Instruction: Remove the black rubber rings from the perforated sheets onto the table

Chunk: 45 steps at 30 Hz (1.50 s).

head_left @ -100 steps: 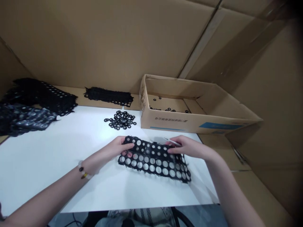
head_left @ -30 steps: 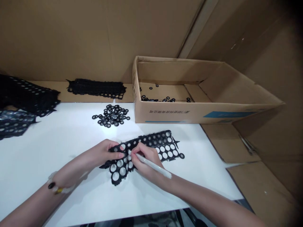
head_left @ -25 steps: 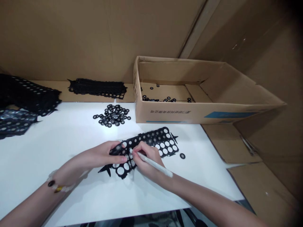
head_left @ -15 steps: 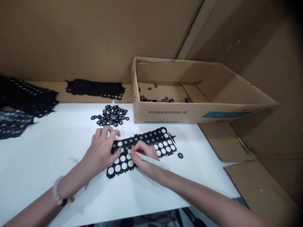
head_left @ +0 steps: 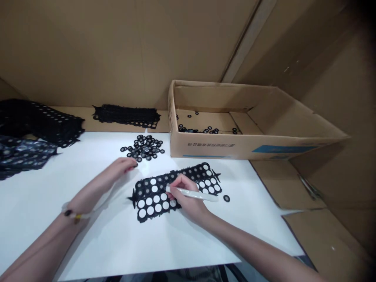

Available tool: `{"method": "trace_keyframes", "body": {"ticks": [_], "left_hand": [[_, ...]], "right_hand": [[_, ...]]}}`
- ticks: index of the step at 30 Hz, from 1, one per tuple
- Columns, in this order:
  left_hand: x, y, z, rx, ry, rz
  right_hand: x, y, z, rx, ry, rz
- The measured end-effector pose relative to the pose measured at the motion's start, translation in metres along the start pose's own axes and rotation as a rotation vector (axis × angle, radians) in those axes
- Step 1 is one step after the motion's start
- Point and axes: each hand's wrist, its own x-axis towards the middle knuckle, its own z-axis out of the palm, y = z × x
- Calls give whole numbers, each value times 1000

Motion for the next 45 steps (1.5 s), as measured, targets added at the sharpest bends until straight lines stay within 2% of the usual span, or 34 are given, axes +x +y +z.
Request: {"method": "trace_keyframes", "body": {"ticks": [2,5,7,10,12,14,17,19,21,24,27,32,34,36,38,41,43,45], "left_hand": [[6,-3,-11,115,170,39],[14,-2,-12,544,347,195],[21,0,-6,760,365,271],[32,-1,-1,839,356,298],[37,-3,-2,831,370,300],[38,-5,-5,817,394,296],[30,-5,-11,796,436,286],[21,-2,-13,765,440,280],[12,1,-13,709,427,287],[0,2,-12,592,356,308],[-6,-2,-10,474,183,294],[-13,-9,-6,395,-105,286],[-18,-9,-2,403,-184,274],[-23,-9,2,439,-219,274],[-26,-8,7,478,-216,289],[-28,-7,14,495,-216,308],[-27,-6,16,488,-225,302],[-26,-6,17,482,-217,289]], "right_hand": [[0,1,0,0,-6,-21],[0,4,2,18,-17,-64],[-1,1,3,30,-20,-85],[-10,-17,-4,-33,-17,-167],[-23,-33,-20,-213,37,-283],[-39,-45,-44,-516,200,-377],[-60,-41,-85,-949,524,-303],[-68,-27,-106,-1090,512,-211],[-71,-11,-118,-1109,491,-158],[-71,2,-122,-1048,474,-116],[-75,2,-121,-1027,457,-76],[-79,-5,-128,-1151,466,33],[-73,-12,-121,-1119,439,-6],[-60,-21,-99,-1053,356,-126],[-38,-31,-65,-1051,202,-270],[7,-42,-5,-1230,-8,-499],[42,-43,25,-1327,-74,-673],[73,-42,42,-1327,-91,-713]]}}
